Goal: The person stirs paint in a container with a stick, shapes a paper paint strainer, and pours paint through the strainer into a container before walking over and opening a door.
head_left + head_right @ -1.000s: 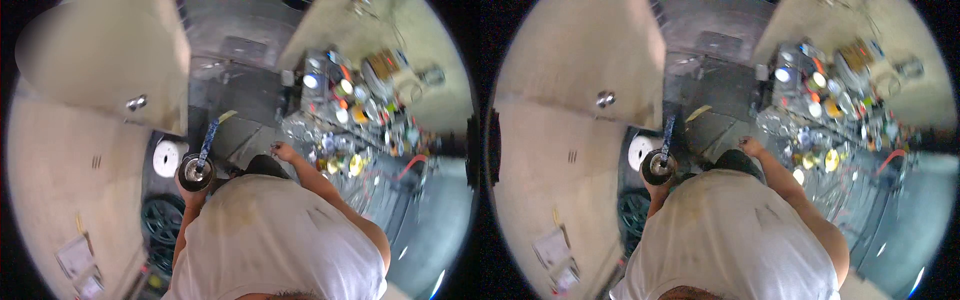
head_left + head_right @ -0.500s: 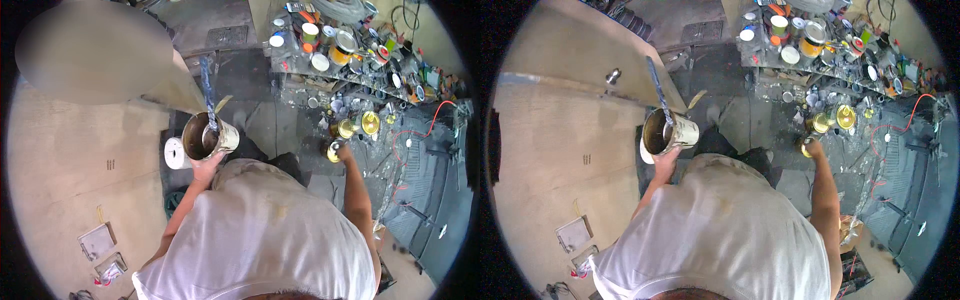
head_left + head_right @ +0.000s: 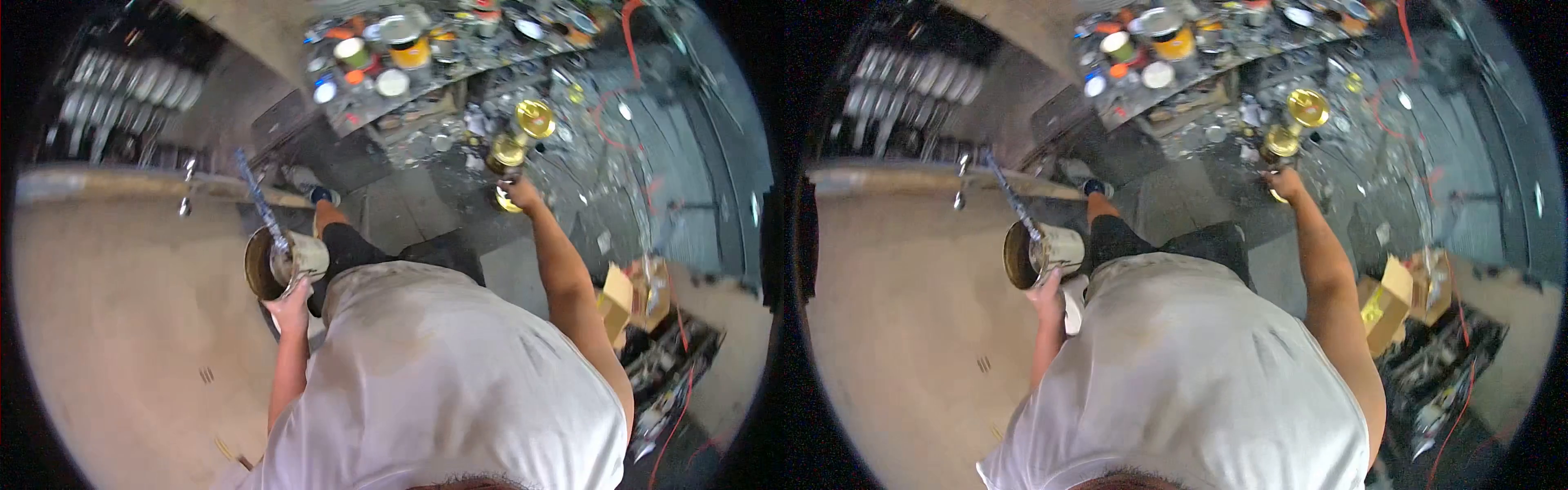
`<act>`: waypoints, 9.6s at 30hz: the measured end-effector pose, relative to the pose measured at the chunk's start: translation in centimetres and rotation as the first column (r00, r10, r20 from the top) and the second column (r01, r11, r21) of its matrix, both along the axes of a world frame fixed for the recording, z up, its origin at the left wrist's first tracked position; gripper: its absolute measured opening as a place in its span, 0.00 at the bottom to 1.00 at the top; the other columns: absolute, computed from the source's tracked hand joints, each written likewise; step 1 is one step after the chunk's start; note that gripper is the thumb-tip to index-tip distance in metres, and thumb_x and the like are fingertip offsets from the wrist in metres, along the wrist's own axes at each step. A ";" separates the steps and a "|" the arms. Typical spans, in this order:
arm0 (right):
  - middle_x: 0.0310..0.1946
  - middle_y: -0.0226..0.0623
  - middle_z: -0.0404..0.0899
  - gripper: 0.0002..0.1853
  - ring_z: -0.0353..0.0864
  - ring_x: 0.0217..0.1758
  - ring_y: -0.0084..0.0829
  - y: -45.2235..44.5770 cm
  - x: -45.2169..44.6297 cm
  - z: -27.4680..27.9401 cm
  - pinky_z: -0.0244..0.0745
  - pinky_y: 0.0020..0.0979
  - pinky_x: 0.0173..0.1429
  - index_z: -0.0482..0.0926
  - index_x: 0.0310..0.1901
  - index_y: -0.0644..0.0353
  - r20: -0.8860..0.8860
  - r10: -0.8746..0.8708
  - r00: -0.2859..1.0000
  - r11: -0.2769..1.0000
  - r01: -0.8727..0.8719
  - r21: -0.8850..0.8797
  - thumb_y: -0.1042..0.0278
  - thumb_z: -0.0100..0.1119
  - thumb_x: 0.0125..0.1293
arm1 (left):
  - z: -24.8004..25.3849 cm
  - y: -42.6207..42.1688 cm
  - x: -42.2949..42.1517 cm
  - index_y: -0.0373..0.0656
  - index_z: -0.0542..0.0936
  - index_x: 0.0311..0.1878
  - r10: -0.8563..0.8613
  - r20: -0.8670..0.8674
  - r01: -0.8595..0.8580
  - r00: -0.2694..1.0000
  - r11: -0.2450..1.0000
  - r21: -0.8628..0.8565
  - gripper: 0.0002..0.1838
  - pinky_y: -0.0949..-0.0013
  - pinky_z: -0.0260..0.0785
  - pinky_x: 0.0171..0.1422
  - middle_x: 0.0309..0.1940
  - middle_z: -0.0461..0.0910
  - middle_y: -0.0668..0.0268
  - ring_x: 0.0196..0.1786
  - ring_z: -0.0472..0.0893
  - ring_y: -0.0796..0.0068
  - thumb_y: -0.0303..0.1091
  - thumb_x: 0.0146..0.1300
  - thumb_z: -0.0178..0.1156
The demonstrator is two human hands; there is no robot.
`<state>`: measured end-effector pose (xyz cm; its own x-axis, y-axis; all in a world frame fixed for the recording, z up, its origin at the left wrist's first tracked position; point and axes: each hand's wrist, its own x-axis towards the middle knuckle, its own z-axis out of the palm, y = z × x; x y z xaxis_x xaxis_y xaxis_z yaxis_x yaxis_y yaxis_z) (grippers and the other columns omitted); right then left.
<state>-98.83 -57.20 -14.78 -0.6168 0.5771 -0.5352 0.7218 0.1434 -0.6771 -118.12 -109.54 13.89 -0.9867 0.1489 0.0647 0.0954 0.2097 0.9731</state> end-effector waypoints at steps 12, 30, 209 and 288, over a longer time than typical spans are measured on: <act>0.27 0.40 0.84 0.19 0.81 0.26 0.31 -26.6 17.4 -5.1 0.76 0.35 0.32 0.84 0.48 0.66 0.200 -0.512 0.836 0.848 0.529 -0.042 0.56 0.66 0.66 | -2.9 4.9 -10.9 0.39 0.54 0.76 -0.666 -0.105 0.674 0.739 0.733 0.093 0.61 0.55 0.62 0.76 0.70 0.65 0.55 0.71 0.68 0.58 0.26 0.39 0.82; 0.36 0.33 0.84 0.21 0.77 0.33 0.22 -31.6 18.8 6.0 0.73 0.28 0.35 0.77 0.60 0.67 0.097 -0.744 0.661 0.634 0.745 -0.208 0.63 0.65 0.71 | -5.1 20.1 -6.3 0.38 0.58 0.73 -0.914 -0.061 0.913 0.401 0.404 -0.057 0.62 0.56 0.63 0.76 0.67 0.70 0.56 0.69 0.72 0.61 0.34 0.35 0.87; 0.61 0.58 0.70 0.54 0.76 0.62 0.60 79.8 -27.4 8.4 0.75 0.50 0.64 0.60 0.67 0.61 -0.197 0.610 0.767 0.730 -0.449 0.515 0.55 0.84 0.40 | -3.2 100.7 21.4 0.40 0.58 0.73 0.669 0.049 -0.650 0.741 0.735 -0.194 0.59 0.56 0.59 0.78 0.69 0.67 0.57 0.70 0.70 0.61 0.33 0.37 0.83; 0.46 0.37 0.84 0.23 0.83 0.36 0.26 82.6 33.4 10.6 0.76 0.30 0.33 0.77 0.63 0.62 0.604 0.279 0.747 0.935 -0.354 0.006 0.59 0.63 0.71 | -37.2 86.6 11.0 0.48 0.79 0.62 -0.225 0.458 0.500 0.860 0.196 -0.843 0.20 0.53 0.74 0.60 0.60 0.78 0.63 0.63 0.78 0.61 0.29 0.67 0.50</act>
